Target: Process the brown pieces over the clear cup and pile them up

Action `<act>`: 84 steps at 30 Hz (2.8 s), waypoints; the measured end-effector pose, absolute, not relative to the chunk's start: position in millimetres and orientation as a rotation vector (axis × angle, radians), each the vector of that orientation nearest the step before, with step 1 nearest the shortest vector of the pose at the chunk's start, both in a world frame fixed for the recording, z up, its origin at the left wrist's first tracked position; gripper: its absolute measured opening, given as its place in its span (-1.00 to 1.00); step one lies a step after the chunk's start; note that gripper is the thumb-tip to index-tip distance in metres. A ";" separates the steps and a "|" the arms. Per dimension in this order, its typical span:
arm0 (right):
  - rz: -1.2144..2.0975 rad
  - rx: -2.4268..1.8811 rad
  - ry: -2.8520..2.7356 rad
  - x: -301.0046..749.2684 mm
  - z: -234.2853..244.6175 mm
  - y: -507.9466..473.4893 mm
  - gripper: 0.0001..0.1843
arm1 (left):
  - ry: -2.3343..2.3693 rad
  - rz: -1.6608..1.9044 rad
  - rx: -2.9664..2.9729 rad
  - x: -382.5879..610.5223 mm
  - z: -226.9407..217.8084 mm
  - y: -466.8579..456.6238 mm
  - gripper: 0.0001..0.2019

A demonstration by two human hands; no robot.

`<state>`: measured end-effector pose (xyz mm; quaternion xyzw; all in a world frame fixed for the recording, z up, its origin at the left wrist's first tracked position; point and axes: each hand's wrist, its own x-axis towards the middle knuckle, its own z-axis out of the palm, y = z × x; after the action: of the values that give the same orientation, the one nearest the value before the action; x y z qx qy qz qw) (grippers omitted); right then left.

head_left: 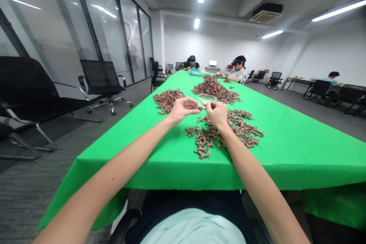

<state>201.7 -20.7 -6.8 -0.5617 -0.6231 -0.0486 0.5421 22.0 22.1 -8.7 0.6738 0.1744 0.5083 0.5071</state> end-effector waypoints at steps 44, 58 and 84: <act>-0.092 -1.354 -1.568 201.4 -11.3 -18.5 -0.58 | 0.476 1.113 1.673 21.5 -12.9 16.5 -0.59; -0.100 -1.348 -1.581 201.0 -10.1 -19.6 -0.58 | 0.489 1.118 1.692 22.7 -12.8 15.8 -0.59; -0.463 -1.218 -1.645 202.1 -5.6 -28.5 -0.65 | 0.501 1.244 1.536 18.5 -2.7 12.6 -0.54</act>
<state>202.1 -28.5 -5.6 -0.5032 -0.6798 -0.1911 0.4982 18.5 12.6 -2.7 0.6417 0.2094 0.5197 0.5237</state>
